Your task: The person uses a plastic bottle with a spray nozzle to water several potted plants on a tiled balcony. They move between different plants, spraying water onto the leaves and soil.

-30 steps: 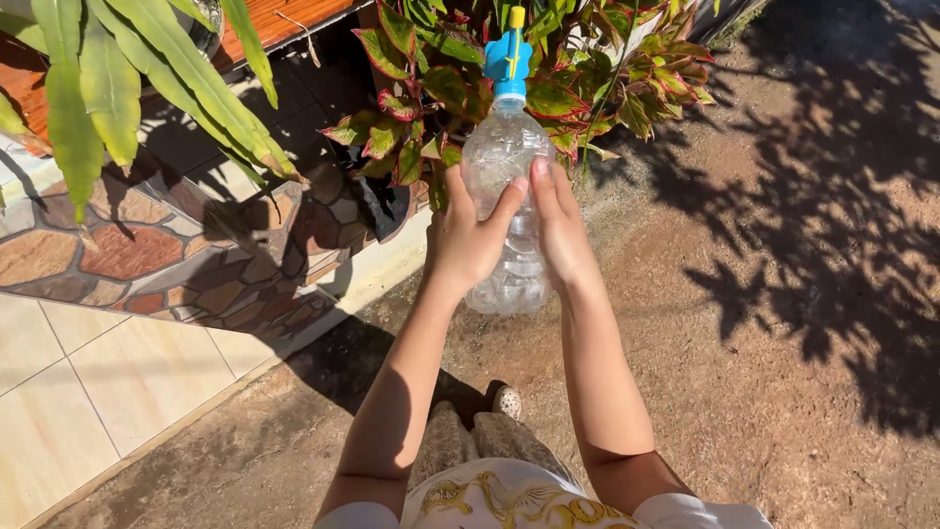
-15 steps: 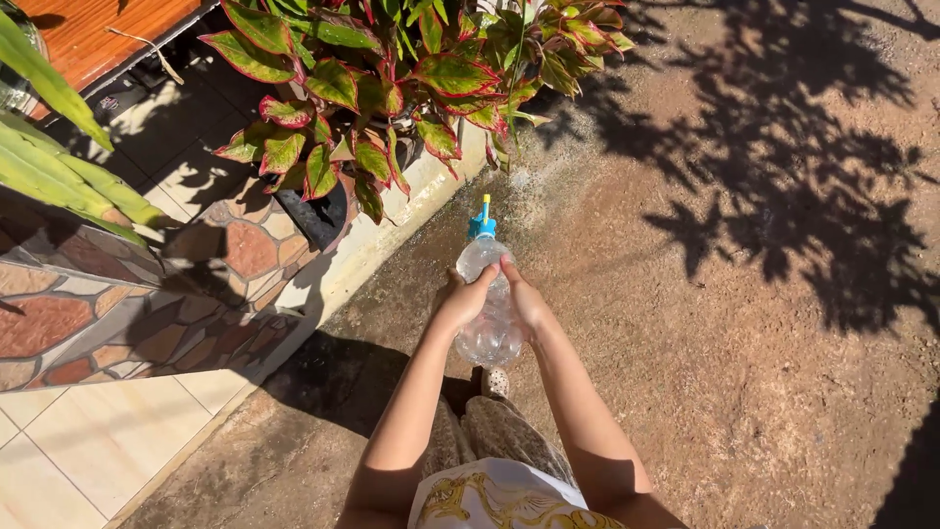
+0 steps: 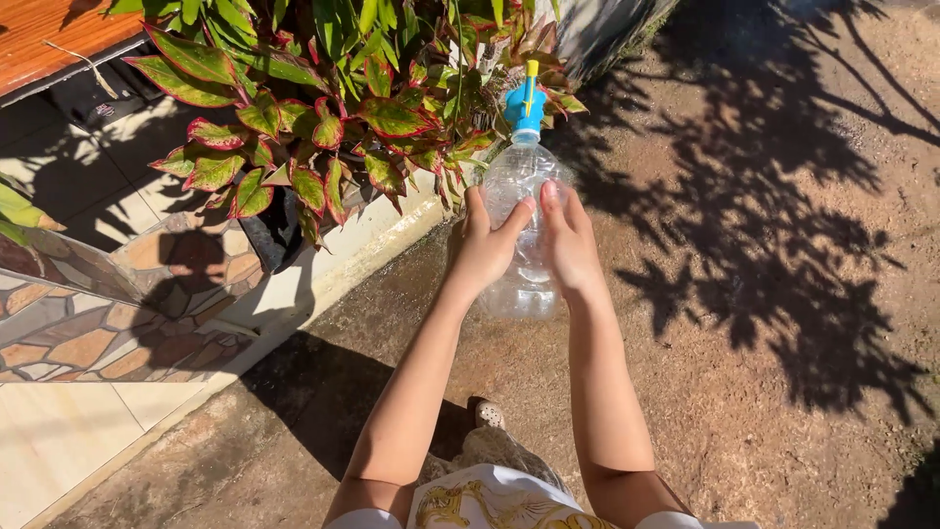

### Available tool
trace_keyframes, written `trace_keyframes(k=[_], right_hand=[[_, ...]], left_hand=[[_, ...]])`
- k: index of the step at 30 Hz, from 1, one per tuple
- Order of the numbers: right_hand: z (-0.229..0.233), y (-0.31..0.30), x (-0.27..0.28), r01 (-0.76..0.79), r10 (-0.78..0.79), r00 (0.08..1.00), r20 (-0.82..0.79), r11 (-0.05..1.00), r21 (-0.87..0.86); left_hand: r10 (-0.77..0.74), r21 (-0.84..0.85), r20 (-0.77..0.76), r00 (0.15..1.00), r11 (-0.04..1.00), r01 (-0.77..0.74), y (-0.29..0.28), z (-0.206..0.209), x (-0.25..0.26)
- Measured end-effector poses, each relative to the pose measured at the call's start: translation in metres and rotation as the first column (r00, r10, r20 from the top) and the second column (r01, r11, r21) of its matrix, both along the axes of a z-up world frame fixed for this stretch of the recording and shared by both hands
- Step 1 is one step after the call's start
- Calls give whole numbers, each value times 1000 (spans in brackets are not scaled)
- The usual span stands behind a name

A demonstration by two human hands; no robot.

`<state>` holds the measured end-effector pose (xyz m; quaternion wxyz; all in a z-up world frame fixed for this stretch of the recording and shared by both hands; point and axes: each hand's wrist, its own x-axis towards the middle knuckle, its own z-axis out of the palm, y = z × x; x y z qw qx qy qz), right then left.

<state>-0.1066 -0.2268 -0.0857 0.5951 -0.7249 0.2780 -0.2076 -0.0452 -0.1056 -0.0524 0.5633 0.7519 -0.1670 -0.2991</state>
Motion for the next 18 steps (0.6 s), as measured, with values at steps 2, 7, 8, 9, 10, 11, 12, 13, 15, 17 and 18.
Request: trace_keyframes(k=[2,7,8,9,10,11,12,13,15,17,18], right_hand=[[33,-17,5,-52,64,990,129,994,-94],[81,-66,2,-149,290,861,419,930,-337],[76,-67,3,-170,274,886,374,942,-289],[72,-68,6,-188,262,907,330,953,-240],[61,-70,3,-197,271,903,334,951,-239],[50,-72,1,-210,244,945,217,963,-168],[39,-74,1,-213,222,971,93,972,-96],[56,-70,-1,-224,232,969,90,970,-89],[89,-63,-3,-223,279,925,258,948,-226],[108,-69,-5,-228,318,889,329,931,-285],[119,-72,-5,-216,353,846,401,913,-347]], left_hand=[[45,-68,55,997,997,-41,-12,52,-14],[242,-452,286,927,887,-93,-48,89,-32],[262,-422,253,931,896,-138,-53,82,-33],[284,-391,222,933,902,-181,-57,76,-33],[293,-390,227,929,901,-189,-60,65,-35],[275,-340,151,950,916,-211,-63,53,-36],[259,-288,72,963,930,-229,-64,41,-36],[269,-281,69,961,929,-241,-68,45,-35],[323,-392,182,929,890,-233,-74,53,-34],[346,-432,246,906,875,-217,-73,86,-43],[363,-475,313,878,860,-186,-73,103,-46]])
